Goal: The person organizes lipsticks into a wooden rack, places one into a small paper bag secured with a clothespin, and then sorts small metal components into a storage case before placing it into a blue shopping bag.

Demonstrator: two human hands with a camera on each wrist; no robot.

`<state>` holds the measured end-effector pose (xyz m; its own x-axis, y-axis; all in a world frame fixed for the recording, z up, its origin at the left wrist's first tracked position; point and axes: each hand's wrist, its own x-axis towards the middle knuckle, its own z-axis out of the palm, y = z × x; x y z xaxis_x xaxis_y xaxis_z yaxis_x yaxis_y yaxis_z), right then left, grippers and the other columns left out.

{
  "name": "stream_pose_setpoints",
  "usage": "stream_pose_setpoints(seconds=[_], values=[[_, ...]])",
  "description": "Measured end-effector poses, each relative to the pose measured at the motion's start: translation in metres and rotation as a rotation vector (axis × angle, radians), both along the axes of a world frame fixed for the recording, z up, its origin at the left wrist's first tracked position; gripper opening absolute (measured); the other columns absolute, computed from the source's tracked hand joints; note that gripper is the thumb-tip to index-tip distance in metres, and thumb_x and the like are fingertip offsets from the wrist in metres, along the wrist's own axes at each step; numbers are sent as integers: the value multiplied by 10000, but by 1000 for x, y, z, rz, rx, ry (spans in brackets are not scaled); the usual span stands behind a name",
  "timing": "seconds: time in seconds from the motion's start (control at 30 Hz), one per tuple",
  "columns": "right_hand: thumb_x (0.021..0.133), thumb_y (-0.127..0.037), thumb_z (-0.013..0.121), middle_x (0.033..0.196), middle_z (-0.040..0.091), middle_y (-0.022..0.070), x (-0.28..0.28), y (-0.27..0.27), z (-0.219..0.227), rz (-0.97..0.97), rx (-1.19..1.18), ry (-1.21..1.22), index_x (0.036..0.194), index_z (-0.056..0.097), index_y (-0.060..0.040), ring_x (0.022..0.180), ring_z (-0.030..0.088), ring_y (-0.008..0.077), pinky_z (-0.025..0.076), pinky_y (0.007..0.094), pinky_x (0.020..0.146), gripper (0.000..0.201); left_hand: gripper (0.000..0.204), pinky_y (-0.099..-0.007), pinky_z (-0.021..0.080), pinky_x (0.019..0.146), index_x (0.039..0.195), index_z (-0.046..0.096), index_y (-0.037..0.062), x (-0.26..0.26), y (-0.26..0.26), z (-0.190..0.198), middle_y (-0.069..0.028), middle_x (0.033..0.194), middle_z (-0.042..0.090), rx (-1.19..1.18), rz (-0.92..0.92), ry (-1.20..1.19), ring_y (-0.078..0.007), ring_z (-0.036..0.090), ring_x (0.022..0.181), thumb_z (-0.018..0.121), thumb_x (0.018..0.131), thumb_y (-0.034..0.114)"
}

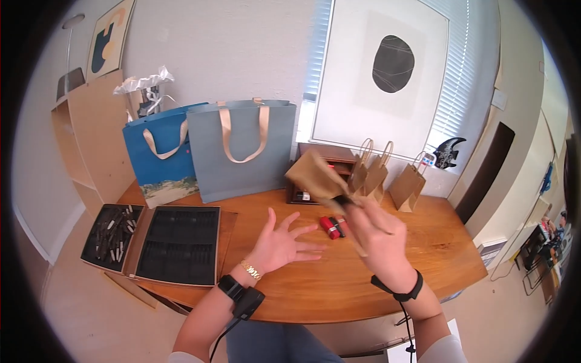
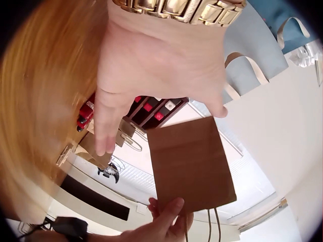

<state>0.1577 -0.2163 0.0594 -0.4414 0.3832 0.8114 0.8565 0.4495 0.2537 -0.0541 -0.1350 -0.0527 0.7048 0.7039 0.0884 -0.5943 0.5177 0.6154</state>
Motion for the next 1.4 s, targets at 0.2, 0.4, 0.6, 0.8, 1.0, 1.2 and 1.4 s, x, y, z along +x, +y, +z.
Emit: stream_pose_setpoints(seconds=[0.2, 0.4, 0.6, 0.8, 1.0, 1.2, 1.4], values=[[724, -104, 691, 1048, 610, 78, -51, 34, -17, 253, -106, -95, 928, 667, -55, 779, 636, 220, 527, 320, 626, 211, 940, -546, 339, 1110, 1493, 386, 159, -11, 16, -5, -78, 1512, 440, 53, 5, -413, -329, 434, 1354, 333, 858, 850], [694, -121, 681, 1086, 641, 135, -55, 43, -10, 345, -302, -48, 905, 665, -1, 857, 648, 291, 548, 390, 708, 244, 964, -538, 329, 1126, 1504, 368, 165, -22, 24, 0, -102, 1503, 432, 54, 526, -297, -297, 408, 1376, 398, 833, 856], [813, -178, 679, 845, 589, 77, -46, 62, -19, 423, -202, -21, 775, 633, -43, 775, 616, 245, 504, 388, 642, 148, 939, -582, 274, 1138, 1498, 378, 167, -31, 26, -4, -119, 1515, 408, 62, 264, -366, -324, 384, 1382, 357, 850, 846], [828, -296, 748, 747, 573, 60, -49, 75, -44, 329, -100, 73, 673, 611, -67, 617, 621, 227, 504, 344, 541, 308, 874, -576, 316, 1105, 1489, 391, 167, -27, 20, 8, -110, 1500, 429, -28, 336, -196, -311, 407, 1362, 368, 880, 793], [784, -217, 783, 1300, 505, 159, -52, 63, -40, 223, -381, 183, 1186, 594, -23, 847, 673, 324, 568, 391, 661, 485, 689, -527, 365, 1110, 1477, 403, 128, -27, 20, 0, -132, 1430, 499, -37, 340, -193, -325, 451, 1344, 422, 902, 506], [766, -157, 764, 1554, 194, 289, -47, 58, -30, 168, -552, 226, 1421, 449, -44, 1139, 603, 403, 595, 411, 768, 736, 703, -539, 366, 1112, 1480, 402, 139, -21, 10, 12, -124, 1467, 469, -23, 410, -115, -327, 442, 1354, 437, 905, 542], [782, -212, 767, 1547, 239, 265, -38, 67, -25, 173, -584, 284, 1415, 483, -107, 1163, 591, 393, 578, 432, 836, 702, 810, -591, 332, 1134, 1511, 319, 135, -22, 22, 1, -149, 1518, 367, -2, 385, -171, -353, 358, 1405, 490, 894, 630]])
